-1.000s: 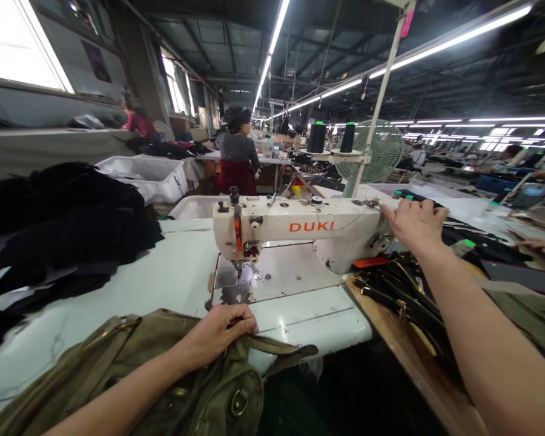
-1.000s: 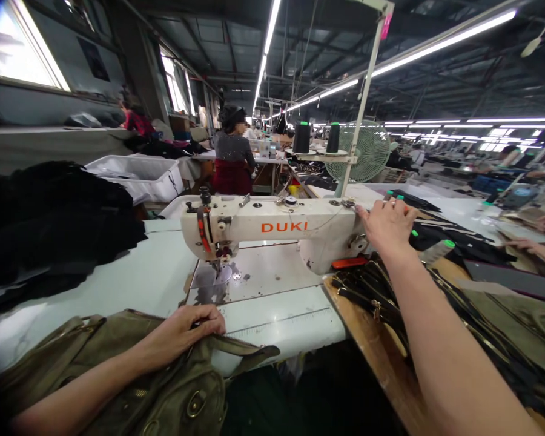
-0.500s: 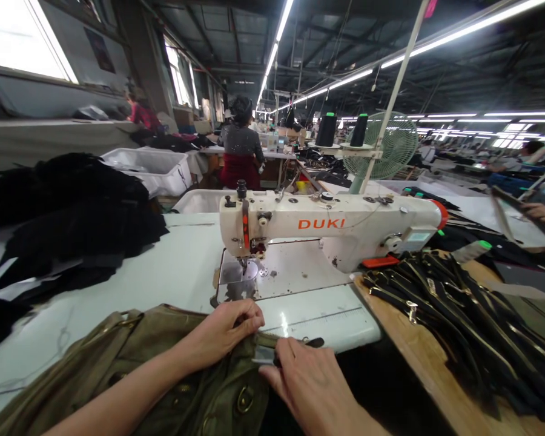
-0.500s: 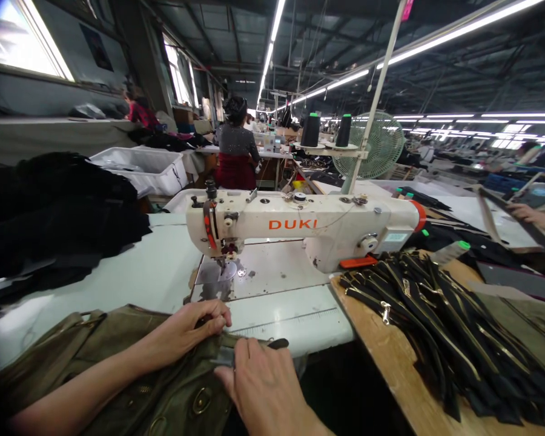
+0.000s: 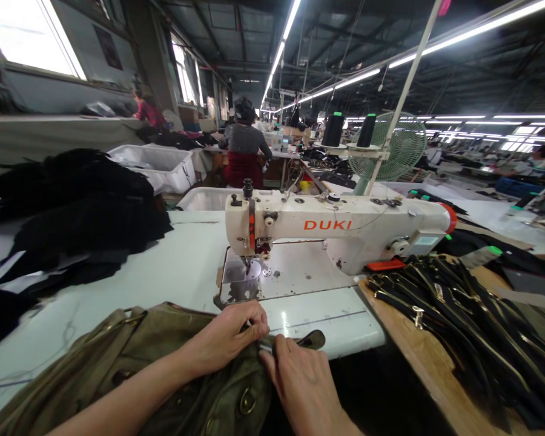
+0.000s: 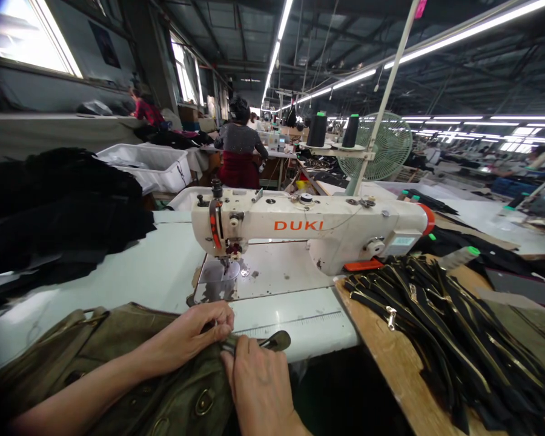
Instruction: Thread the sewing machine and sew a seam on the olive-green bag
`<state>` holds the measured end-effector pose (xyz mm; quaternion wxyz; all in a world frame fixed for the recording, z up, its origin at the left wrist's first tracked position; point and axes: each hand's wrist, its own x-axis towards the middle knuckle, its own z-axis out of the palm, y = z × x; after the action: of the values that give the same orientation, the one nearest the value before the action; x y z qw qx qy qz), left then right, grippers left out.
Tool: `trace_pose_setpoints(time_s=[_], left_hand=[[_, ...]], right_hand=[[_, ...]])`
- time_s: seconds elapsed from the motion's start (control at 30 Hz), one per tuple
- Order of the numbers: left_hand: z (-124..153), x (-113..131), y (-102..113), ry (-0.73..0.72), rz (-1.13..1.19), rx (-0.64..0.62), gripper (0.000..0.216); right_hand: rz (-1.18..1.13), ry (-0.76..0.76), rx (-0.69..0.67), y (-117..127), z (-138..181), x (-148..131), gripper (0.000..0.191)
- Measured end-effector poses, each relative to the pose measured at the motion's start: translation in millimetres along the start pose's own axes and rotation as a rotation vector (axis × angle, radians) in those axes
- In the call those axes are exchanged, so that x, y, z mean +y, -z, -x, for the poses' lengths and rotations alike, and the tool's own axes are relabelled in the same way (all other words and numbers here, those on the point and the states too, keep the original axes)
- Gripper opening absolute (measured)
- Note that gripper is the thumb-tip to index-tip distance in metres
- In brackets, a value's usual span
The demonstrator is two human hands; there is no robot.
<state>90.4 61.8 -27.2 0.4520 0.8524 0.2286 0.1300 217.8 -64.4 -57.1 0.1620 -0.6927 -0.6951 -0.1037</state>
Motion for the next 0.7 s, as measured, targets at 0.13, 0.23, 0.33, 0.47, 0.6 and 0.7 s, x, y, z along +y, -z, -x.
trace_pose_setpoints(time_s=[0.13,0.23,0.33,0.47,0.6,0.7], left_hand=[[4.0,3.0,6.1,0.009,-0.034,-0.041,0.025],[10.1,5.9,20.7,0.044,-0.103,-0.083,0.021],[15.0,10.1,30.5,0.053,-0.381,-0.115,0.037],[31.3,21.4,18.4,-0.111,-0.591,-0.06,0.014],[69.2,27.9,-5.8,-0.752,-0.838,0.296,0.031],[95.4,26.9,-17.2,-0.813,-0.893,0.393,0.04]], right_hand=[[-0.077,-0.003,0.017,4.7,5.0,8.0,0.019],[-0.157,-0.039,0.003,23.1,8.7,22.7,0.036],[-0.155,-0.154,0.036,45.3,5.5,41.9,0.041],[-0.234,-0.21,0.096,69.3,-2.1,60.7,0.042],[-0.48,-0.073,-0.107,83.9,5.2,57.3,0.046],[-0.619,-0.017,-0.367,80.1,18.4,39.7,0.045]])
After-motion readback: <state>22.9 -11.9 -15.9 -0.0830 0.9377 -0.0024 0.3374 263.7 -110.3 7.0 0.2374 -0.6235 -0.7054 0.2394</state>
